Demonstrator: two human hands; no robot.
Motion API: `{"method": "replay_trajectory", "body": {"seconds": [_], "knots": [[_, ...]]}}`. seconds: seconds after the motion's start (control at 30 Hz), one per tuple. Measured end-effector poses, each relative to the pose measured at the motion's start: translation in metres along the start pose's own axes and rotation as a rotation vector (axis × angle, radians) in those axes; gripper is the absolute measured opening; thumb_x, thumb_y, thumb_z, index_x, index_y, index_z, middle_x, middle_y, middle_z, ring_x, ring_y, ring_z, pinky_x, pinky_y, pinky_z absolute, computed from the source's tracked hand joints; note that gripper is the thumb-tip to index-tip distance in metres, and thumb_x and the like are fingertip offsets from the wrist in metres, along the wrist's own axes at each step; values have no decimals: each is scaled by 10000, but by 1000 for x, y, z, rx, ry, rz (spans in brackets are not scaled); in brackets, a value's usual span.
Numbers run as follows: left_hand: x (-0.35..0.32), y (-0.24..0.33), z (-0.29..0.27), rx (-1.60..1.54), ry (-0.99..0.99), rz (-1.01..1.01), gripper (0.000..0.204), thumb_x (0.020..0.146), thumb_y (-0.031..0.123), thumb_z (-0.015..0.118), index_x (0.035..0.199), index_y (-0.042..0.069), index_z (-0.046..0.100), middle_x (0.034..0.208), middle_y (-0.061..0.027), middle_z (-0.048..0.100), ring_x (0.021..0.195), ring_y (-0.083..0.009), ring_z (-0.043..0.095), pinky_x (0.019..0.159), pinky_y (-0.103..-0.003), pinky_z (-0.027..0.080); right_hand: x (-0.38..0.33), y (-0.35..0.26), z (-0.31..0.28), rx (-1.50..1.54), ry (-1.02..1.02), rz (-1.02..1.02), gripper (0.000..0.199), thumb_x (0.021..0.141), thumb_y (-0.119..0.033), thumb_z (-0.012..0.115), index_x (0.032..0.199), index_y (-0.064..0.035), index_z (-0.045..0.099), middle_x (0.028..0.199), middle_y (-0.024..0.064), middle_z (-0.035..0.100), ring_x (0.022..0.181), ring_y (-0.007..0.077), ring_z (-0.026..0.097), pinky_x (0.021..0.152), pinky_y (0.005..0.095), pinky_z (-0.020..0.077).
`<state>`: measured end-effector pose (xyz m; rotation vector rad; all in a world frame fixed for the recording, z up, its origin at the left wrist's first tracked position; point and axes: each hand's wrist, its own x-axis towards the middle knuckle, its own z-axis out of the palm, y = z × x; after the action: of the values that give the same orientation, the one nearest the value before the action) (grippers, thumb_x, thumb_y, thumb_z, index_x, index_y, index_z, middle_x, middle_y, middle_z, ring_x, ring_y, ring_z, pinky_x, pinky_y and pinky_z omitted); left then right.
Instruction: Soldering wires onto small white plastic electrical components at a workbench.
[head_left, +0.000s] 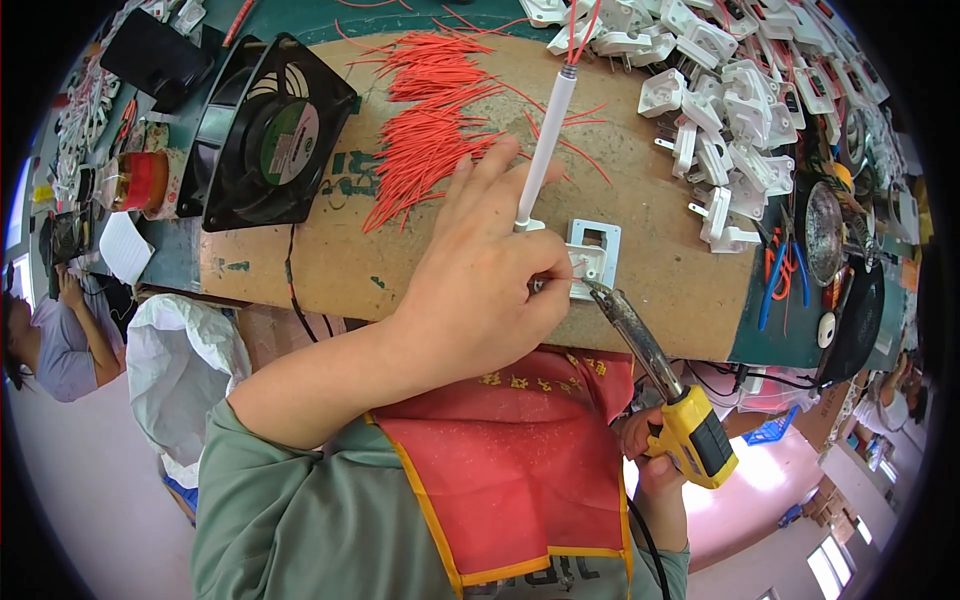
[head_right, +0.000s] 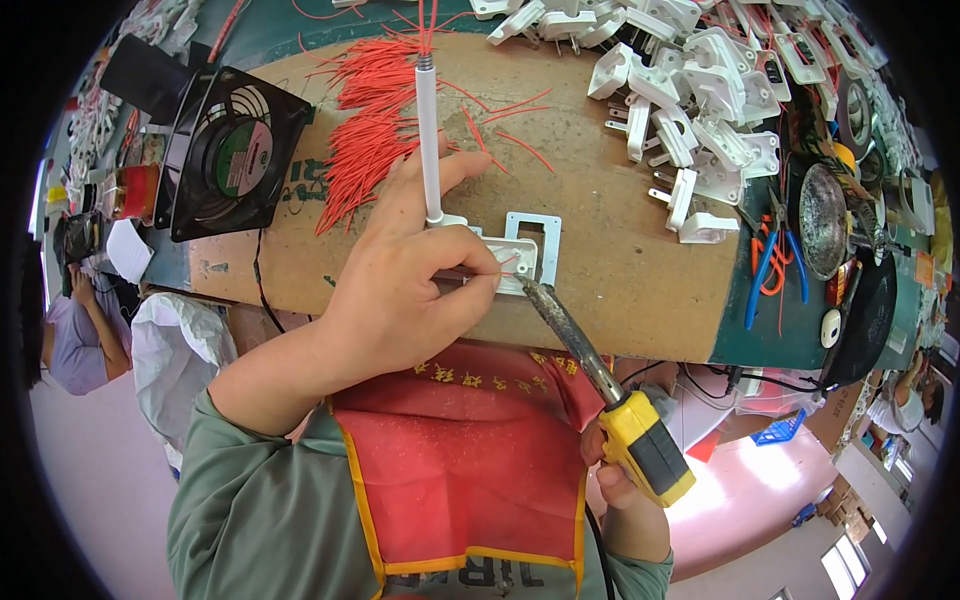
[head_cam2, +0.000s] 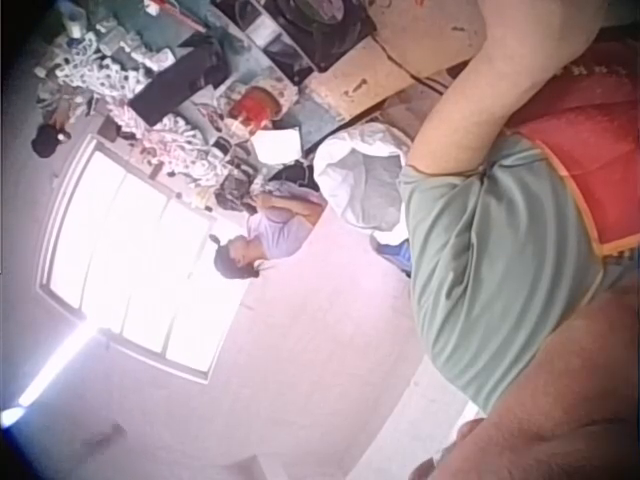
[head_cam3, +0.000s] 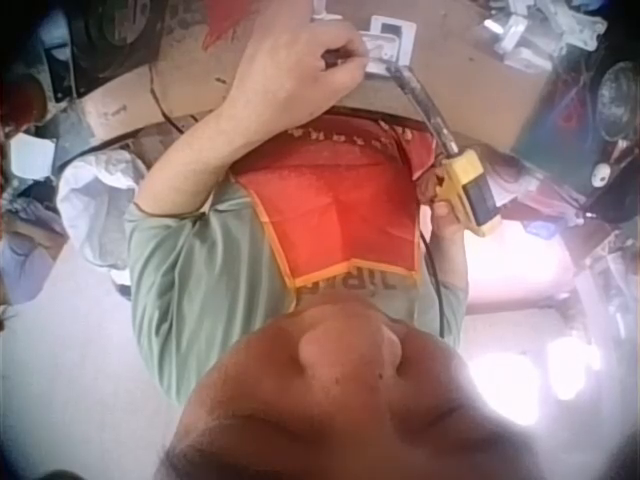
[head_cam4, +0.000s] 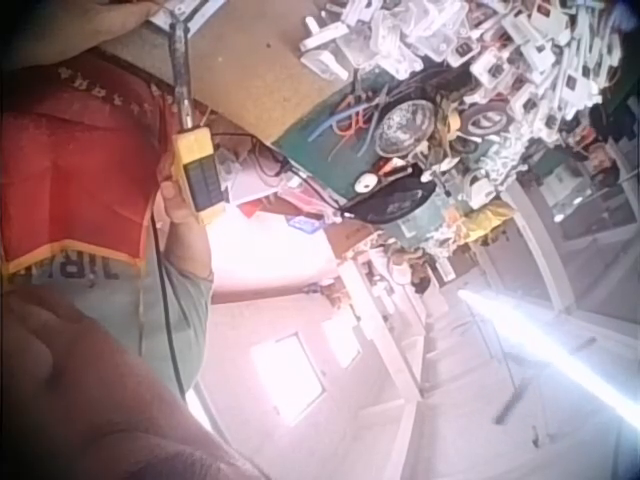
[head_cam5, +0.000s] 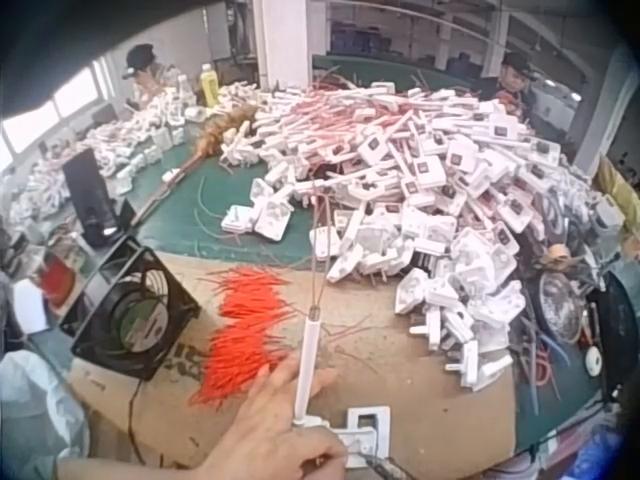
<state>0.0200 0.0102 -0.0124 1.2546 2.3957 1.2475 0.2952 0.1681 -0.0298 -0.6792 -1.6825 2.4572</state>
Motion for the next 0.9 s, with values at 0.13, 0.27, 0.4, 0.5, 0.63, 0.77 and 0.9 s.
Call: {"method": "replay_trajectory", "body": {"seconds": [0.13, 0.27, 0.4, 0.5, 0.63, 0.77, 0.9], "knots": [[1, 0, 2, -12, -9, -7, 113, 694, 16, 736, 745, 65, 648, 1364, -189, 496, 1302, -473, 416, 1084, -536, 332, 0, -3, 2, 12, 21, 36, 634, 766, -476, 811, 1126, -67, 487, 708, 27, 478, 588, 157, 487, 529, 296, 394], [0, 0, 3, -13, -9, -11, 115, 692, 14, 736, 744, 67, 649, 1368, -187, 494, 1302, -474, 415, 1085, -536, 330, 2, -5, 9, 24, 77, 24, 593, 751, -471, 819, 1009, -72, 465, 705, 32, 481, 570, 159, 482, 524, 303, 396], [0, 0, 3, -9, -11, -18, 115, 691, 13, 737, 740, 68, 649, 1370, -186, 493, 1310, -475, 408, 1087, -537, 326, 3, -5, 10, 22, 94, 24, 576, 753, -478, 813, 945, -80, 444, 689, 31, 480, 568, 160, 486, 524, 305, 397], [1, 1, 1, -13, -11, -21, 115, 690, 11, 736, 739, 69, 649, 1370, -186, 493, 1314, -475, 405, 1089, -536, 325, 2, -3, -1, -18, -13, 57, 587, 765, -478, 803, 1027, -62, 483, 678, 23, 471, 567, 157, 486, 524, 307, 399], [1, 1, 1, -10, -14, -18, 116, 689, 11, 738, 739, 67, 649, 1368, -187, 495, 1312, -474, 409, 1088, -536, 327, 0, -1, 3, 0, 42, 11, 647, 785, -486, 786, 1159, -43, 501, 674, 16, 466, 563, 153, 481, 522, 304, 396], [1, 0, 2, -14, -10, -16, 115, 689, 13, 738, 738, 65, 649, 1366, -187, 496, 1309, -472, 414, 1086, -535, 332, -1, 3, 0, -33, 17, -35, 711, 802, -501, 769, 1255, -34, 483, 676, 13, 467, 570, 150, 484, 517, 297, 391], [1, 0, 2, -1, -11, -7, 114, 690, 13, 738, 739, 65, 649, 1367, -186, 497, 1310, -469, 416, 1084, -533, 336, -2, 5, -1, -29, 13, -38, 722, 803, -515, 764, 1262, -37, 479, 675, 12, 464, 570, 148, 480, 509, 294, 390]]}}
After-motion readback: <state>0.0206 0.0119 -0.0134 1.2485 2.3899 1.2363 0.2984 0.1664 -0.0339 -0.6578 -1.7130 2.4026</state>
